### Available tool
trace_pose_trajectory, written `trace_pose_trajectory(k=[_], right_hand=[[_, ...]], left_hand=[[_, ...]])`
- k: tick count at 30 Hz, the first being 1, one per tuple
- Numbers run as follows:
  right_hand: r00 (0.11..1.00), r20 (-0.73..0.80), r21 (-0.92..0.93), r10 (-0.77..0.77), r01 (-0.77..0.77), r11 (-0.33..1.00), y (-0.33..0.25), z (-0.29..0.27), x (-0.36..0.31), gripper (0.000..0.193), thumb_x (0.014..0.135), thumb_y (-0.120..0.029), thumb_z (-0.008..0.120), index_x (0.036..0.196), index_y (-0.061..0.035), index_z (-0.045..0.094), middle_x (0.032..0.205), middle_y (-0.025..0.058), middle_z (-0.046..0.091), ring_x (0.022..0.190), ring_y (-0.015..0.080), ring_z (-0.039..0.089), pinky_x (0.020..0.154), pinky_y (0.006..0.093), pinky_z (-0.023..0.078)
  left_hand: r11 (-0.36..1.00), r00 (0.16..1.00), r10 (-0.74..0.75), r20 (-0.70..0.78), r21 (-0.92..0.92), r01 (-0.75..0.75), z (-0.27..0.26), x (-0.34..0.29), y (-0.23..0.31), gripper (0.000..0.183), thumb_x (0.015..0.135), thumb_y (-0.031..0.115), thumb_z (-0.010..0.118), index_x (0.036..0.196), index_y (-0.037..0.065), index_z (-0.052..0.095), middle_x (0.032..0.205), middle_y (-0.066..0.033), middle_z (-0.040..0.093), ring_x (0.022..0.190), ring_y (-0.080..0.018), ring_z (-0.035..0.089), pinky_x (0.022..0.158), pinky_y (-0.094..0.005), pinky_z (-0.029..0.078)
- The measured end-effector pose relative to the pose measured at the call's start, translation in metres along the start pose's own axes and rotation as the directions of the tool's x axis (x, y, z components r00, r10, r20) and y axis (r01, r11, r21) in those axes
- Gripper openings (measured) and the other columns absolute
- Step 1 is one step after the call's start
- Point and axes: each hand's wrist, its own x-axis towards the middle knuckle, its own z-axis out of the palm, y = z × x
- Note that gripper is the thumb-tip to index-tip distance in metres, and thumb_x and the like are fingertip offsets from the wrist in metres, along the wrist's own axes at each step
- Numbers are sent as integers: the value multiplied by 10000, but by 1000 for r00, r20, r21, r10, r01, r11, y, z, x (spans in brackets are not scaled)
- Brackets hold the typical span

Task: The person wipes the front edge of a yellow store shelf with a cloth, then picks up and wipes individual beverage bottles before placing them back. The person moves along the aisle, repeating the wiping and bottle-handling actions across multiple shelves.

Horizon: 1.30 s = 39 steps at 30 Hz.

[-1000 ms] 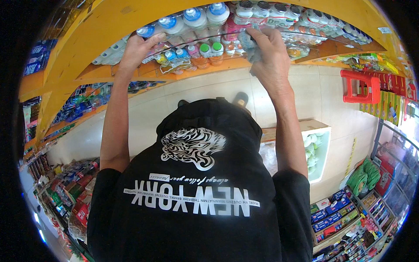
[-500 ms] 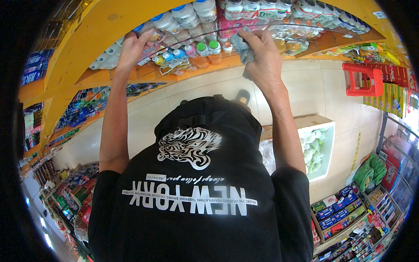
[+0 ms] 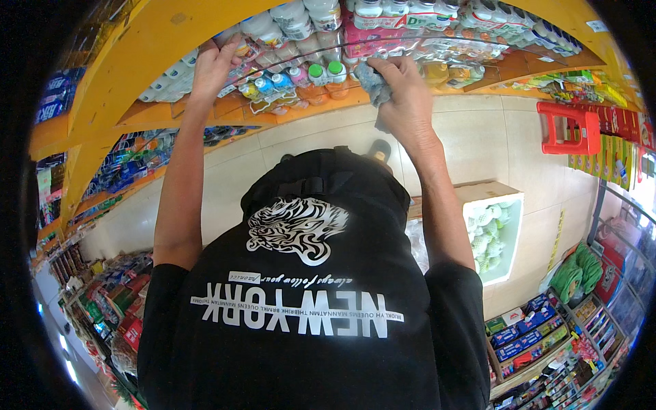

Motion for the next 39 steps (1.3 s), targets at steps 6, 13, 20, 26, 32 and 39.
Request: trace_pose_trajectory(k=[6, 13, 20, 26, 32, 39], right_hand=[[997, 22, 136, 74, -76, 988, 13, 16, -6, 398, 779, 55, 631, 1158, -65, 652, 983, 128, 589, 953, 263, 589, 846, 308, 458], [997, 42, 149, 72, -77, 986, 15, 32, -2, 508, 725, 74, 546, 1217, -40, 597, 1018, 176, 563, 969, 335, 551, 874, 365, 445], [952, -206, -3, -226, 230, 973, -13, 41, 51, 564, 701, 84, 538, 1252, -41, 540, 1054, 226, 504, 979, 383, 528, 874, 399, 446], [977, -106, 13, -186, 188, 982, -31, 48, 78, 614, 687, 172, 453, 1260, -45, 491, 1226, 253, 430, 1155, 418, 459, 1004, 430, 387], [960, -84, -104, -268, 259, 960, 24, 90, 74, 478, 681, 90, 588, 1123, -91, 606, 1084, 198, 504, 1003, 390, 545, 782, 449, 500], [946, -45, -23, -321, 321, 947, 8, 87, 70, 502, 695, 126, 512, 1149, -62, 616, 1112, 212, 492, 995, 368, 543, 859, 383, 478]], left_hand=[[967, 990, 129, -64, 230, -112, 9, 2, -21, 439, 935, 352, 525, 1100, -55, 524, 798, -230, 661, 782, -421, 641, 737, -487, 494], [977, 969, 191, -155, 123, -173, 12, -22, -4, 606, 883, 162, 605, 1341, -35, 260, 1091, -312, 549, 841, -442, 627, 763, -510, 490], [953, 923, 301, -241, 40, -300, 13, -48, -1, 600, 910, 145, 605, 1401, -32, 307, 1321, -243, 441, 875, -257, 664, 733, -343, 534], [974, 956, 219, -194, -9, -225, 14, -77, -4, 510, 902, 117, 595, 1355, -16, 400, 1309, -202, 453, 834, -228, 649, 726, -325, 530], [981, 978, 144, -154, -110, -162, 23, -99, -28, 381, 900, 119, 597, 1255, 10, 513, 1273, -160, 525, 764, -222, 646, 690, -326, 529], [994, 996, 71, -60, -73, -76, 33, -118, -50, 254, 894, 124, 613, 1123, 15, 592, 1046, -148, 619, 740, -245, 635, 652, -334, 504]])
